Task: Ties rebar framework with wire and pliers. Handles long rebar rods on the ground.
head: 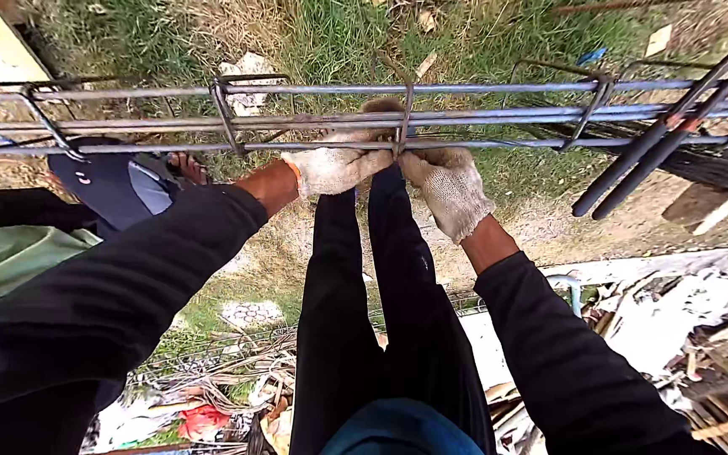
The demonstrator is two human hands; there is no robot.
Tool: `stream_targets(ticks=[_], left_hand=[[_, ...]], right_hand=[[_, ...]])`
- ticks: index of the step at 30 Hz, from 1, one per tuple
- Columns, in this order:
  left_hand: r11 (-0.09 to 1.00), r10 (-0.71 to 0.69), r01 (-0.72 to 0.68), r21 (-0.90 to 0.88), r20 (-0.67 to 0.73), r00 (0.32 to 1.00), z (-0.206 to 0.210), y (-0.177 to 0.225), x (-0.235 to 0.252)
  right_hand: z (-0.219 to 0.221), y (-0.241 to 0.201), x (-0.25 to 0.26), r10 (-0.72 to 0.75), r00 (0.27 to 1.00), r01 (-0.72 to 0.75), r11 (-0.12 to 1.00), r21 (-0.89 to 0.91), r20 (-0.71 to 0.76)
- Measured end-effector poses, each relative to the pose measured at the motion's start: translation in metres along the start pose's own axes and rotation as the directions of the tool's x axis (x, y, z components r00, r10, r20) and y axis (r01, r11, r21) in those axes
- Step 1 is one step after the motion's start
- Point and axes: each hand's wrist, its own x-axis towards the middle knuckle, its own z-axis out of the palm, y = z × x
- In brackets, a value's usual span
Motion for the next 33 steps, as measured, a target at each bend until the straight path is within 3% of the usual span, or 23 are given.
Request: stream_targets(ticks=[4, 7, 8, 10, 12, 14, 17, 20, 22, 24, 26, 28, 30, 31, 33], left_hand=[[0.936, -0.194, 0.180, -0.302, -0.014, 0.981, 0.013, 0.020, -0.005], [0.923, -0.218, 0.213, -0.321, 0.018, 0.976, 0.013, 0.021, -0.003], [0.942, -0.180, 0.182, -0.282, 0.032, 0.983, 0.009, 0.019, -0.003], [0.997, -0.074, 0.075, -0.013, 0.041, 0.996, 0.001, 0.016, -0.002], [0.953, 0.064, -0.064, 0.295, 0.009, 0.998, -0.003, 0.006, -0.002], [0.875, 0.200, -0.171, 0.453, -0.016, 0.980, -0.007, -0.009, 0.002], [0.874, 0.205, -0.174, 0.455, -0.021, 0.978, -0.010, -0.011, 0.005], [0.932, 0.081, -0.064, 0.357, -0.031, 0.996, -0.003, -0.001, -0.009], [0.962, -0.012, 0.044, 0.268, -0.120, 0.993, 0.010, 0.000, -0.020], [0.978, -0.125, 0.175, 0.114, -0.348, 0.929, 0.040, 0.005, -0.028], [0.956, -0.280, 0.283, -0.080, -0.543, 0.792, 0.067, 0.019, -0.024], [0.896, -0.409, 0.419, -0.149, -0.643, 0.647, 0.086, 0.038, -0.018], [0.863, -0.428, 0.482, -0.152, -0.727, 0.537, 0.103, 0.057, -0.014], [0.852, -0.415, 0.509, -0.124, -0.752, 0.512, 0.110, 0.067, -0.015], [0.840, -0.397, 0.539, -0.062, -0.748, 0.532, 0.116, 0.083, -0.021]], right_hand=[[-0.003, 0.000, -0.003, -0.019, 0.999, 0.018, 0.999, 0.031, 0.029], [-0.004, -0.001, -0.005, -0.025, 0.999, 0.024, 0.999, 0.032, 0.034], [-0.004, -0.001, -0.005, -0.032, 0.999, 0.030, 0.999, 0.044, 0.034], [-0.004, 0.002, -0.008, -0.030, 0.999, 0.027, 0.997, 0.065, 0.036], [-0.006, 0.003, -0.009, -0.024, 0.999, 0.021, 0.998, 0.067, 0.046], [-0.005, 0.006, -0.008, -0.026, 0.999, 0.024, 0.999, 0.045, 0.040], [-0.005, 0.008, -0.004, -0.037, 0.999, 0.037, 0.999, -0.004, 0.036], [-0.003, 0.013, -0.006, -0.020, 1.000, 0.020, 0.999, -0.033, 0.021], [-0.001, 0.012, -0.005, -0.014, 1.000, 0.014, 1.000, -0.009, 0.004], [0.001, 0.010, -0.009, 0.008, 1.000, -0.007, 0.999, 0.040, -0.010], [0.003, 0.007, -0.009, 0.025, 0.999, -0.022, 0.994, 0.103, -0.024], [0.003, 0.004, -0.008, 0.039, 0.999, -0.036, 0.993, 0.110, -0.025], [0.002, 0.005, -0.006, 0.037, 0.999, -0.035, 0.996, 0.087, -0.027], [0.002, 0.007, -0.006, 0.038, 0.999, -0.036, 0.996, 0.079, -0.027], [0.004, 0.007, -0.006, 0.037, 0.999, -0.034, 0.995, 0.096, -0.036]])
